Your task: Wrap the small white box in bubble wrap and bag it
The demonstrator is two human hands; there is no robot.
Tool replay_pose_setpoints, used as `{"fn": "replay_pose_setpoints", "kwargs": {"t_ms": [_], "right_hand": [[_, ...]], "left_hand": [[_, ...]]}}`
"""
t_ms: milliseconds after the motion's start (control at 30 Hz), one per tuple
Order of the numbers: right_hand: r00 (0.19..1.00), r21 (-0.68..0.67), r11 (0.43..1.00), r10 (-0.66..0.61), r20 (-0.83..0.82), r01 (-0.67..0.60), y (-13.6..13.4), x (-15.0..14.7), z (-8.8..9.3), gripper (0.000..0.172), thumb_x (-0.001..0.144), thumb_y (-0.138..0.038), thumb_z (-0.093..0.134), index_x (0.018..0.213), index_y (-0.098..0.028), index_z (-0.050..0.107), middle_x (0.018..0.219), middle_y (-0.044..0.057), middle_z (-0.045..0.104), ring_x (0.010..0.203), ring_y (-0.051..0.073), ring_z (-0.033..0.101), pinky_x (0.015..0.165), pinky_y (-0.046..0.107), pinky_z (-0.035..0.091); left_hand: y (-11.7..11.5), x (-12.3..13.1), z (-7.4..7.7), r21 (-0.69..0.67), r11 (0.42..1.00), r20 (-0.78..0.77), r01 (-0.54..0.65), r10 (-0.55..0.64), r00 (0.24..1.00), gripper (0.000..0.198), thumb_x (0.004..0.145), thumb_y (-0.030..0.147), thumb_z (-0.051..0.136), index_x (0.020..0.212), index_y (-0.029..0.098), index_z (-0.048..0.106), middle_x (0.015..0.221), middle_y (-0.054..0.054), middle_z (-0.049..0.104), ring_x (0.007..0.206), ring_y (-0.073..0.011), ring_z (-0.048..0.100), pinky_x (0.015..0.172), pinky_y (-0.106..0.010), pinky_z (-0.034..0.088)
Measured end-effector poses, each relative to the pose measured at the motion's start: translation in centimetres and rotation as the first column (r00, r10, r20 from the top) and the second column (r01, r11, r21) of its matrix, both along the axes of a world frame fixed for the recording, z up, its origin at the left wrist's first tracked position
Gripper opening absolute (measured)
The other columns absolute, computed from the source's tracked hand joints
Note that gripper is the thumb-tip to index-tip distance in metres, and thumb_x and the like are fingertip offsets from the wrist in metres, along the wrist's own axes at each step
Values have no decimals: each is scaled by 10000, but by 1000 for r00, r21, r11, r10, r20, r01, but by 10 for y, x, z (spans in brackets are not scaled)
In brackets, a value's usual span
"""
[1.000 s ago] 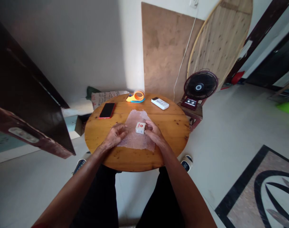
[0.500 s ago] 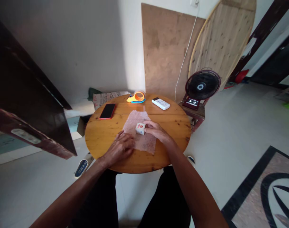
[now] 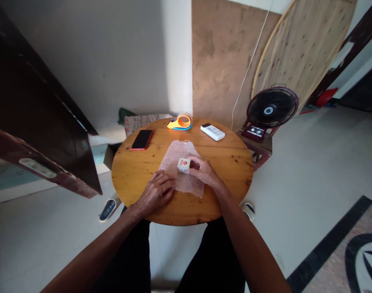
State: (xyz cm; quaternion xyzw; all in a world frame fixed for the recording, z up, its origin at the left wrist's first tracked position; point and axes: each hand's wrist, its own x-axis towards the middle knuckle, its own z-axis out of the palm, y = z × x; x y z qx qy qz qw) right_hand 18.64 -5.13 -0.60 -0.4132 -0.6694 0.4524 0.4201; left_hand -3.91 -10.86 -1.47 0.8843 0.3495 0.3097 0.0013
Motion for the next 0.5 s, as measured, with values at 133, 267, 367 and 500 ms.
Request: {"fn": "replay_pose_setpoints", "kwargs": {"t_ms": [133, 267, 367, 500], "right_hand": [[1000, 8, 1000, -25, -9, 25, 0, 0, -4, 479, 690, -313, 731, 1145, -224, 611, 1162, 58, 654, 1050, 229, 621, 941, 387, 470], [988, -77, 987, -148, -50, 144, -2, 5, -2, 551, 702, -400, 731, 1210, -252, 580, 1265, 68, 604, 1149, 250, 568, 966, 407, 452], [962, -180, 970, -197, -190, 163, -6, 10, 8, 474, 786, -547, 602, 1159, -255, 614, 1253, 65, 616, 1174, 258, 553, 965, 415, 447], [917, -189, 980, -136, -375, 68, -11, 12, 18, 549, 755, -626, 579, 1145, -242, 620, 1174, 65, 660, 1105, 260, 594, 940, 409, 457]], "left_hand": [[0, 0, 2, -14, 1000, 29, 11, -11, 1000, 120, 867, 166, 519, 855, 183, 637, 1032, -51, 671, 1000, -194, 586, 1055, -431, 349], [10, 4, 18, -82, 997, 125, -1, 11, 992, 82, 809, 138, 563, 833, 190, 621, 1030, -50, 672, 987, -197, 601, 972, -390, 418], [31, 12, 36, -190, 980, 187, -66, 102, 977, 75, 774, 159, 596, 837, 192, 621, 991, -52, 673, 950, -203, 611, 898, -359, 449], [65, 26, 44, -446, 890, 271, -98, 239, 932, 59, 714, 223, 649, 748, 179, 628, 863, -46, 665, 797, -186, 612, 738, -303, 459]]}}
